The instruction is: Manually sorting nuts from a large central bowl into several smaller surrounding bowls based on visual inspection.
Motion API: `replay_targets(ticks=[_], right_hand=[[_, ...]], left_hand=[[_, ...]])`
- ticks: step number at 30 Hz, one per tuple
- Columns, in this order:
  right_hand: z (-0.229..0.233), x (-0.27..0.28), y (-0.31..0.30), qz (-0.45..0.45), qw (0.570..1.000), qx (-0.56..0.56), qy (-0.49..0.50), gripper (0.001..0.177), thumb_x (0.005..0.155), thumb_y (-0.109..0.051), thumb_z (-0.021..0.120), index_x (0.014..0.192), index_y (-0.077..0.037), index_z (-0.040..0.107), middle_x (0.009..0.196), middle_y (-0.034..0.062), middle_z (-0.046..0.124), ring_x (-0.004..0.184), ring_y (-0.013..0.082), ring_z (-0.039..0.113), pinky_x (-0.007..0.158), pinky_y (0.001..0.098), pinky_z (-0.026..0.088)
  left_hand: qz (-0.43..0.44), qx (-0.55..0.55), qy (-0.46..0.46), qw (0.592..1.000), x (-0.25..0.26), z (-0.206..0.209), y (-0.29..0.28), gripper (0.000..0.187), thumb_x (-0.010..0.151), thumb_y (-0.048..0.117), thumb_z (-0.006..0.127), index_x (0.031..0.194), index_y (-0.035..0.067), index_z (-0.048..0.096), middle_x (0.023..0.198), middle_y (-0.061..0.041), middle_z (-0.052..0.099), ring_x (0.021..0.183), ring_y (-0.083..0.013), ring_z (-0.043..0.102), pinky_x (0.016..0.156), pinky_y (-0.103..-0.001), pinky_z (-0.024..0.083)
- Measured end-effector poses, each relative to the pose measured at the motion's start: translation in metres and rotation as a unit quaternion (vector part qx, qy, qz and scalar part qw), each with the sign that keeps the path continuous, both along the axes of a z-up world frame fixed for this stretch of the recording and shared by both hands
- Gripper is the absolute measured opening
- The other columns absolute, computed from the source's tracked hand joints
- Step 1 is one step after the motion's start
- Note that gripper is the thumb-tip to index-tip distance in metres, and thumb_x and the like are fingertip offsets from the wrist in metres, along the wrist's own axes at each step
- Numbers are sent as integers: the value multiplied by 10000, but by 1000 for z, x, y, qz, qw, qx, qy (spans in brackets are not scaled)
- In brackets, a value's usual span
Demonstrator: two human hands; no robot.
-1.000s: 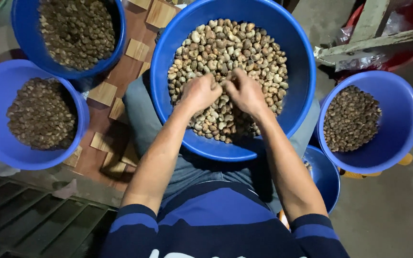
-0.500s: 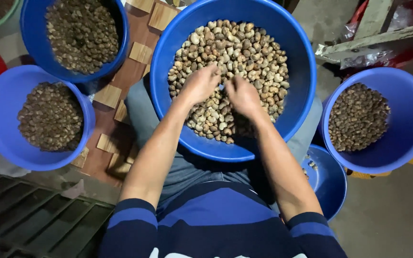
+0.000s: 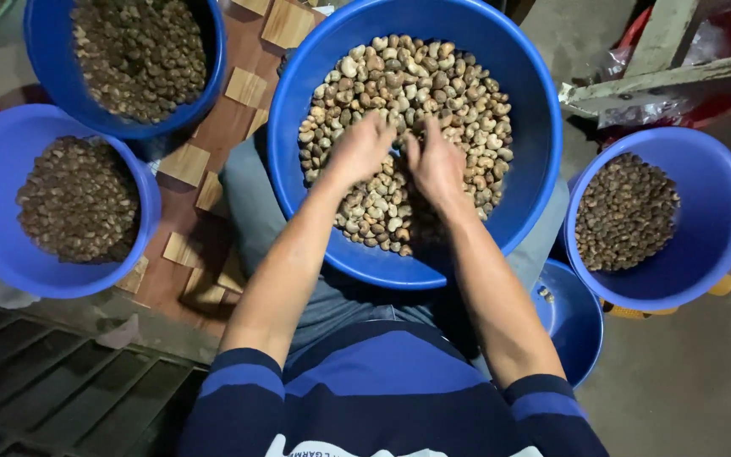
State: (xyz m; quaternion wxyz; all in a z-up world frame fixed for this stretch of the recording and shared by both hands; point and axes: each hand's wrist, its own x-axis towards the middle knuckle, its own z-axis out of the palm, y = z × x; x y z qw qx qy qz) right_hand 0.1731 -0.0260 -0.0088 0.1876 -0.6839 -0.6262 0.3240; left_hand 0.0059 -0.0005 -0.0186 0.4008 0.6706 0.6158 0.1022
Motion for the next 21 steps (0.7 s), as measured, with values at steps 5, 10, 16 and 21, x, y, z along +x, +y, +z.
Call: replay_targets(ticks=[5, 10, 16, 21], right_hand=[[-67, 15, -11, 96, 970, -63, -215, 285, 1021, -448, 547, 1154, -207, 473, 876, 149, 750, 910, 422, 748, 846, 570, 577], [-8, 7, 4, -69, 977, -79, 184, 295, 1008, -372, 620, 1109, -97, 583, 774, 171, 603, 682, 365, 610, 571, 467, 462], [32, 26, 15, -235, 763, -112, 591, 319, 935, -364, 628, 1090, -85, 630, 799, 87, 587, 622, 184, 578, 403, 251, 449], [34, 20, 11, -281, 807, -95, 511, 466, 999, -483, 604, 808, -61, 555, 741, 79, 531, 630, 166, 529, 432, 222, 378]], left_hand=[[250, -155, -544, 786, -21, 33, 19, 248, 910, 323, 597, 963, 80, 598, 666, -157, 642, 478, -213, 594, 323, -271, 371], [215, -95, -544, 806, -18, 17, 23, 284, 991, 275, 605, 1010, -7, 636, 771, -211, 683, 549, -232, 666, 321, -227, 401], [120, 67, -241, 961, -4, 13, 9, 153, 1011, 193, 579, 1094, 97, 665, 766, -157, 710, 647, -265, 667, 517, -370, 485], [-81, 65, 88, 991, 15, 25, 4, 478, 1125, 235, 319, 1603, 223, 305, 1539, -325, 422, 356, -9, 438, 257, -187, 395]])
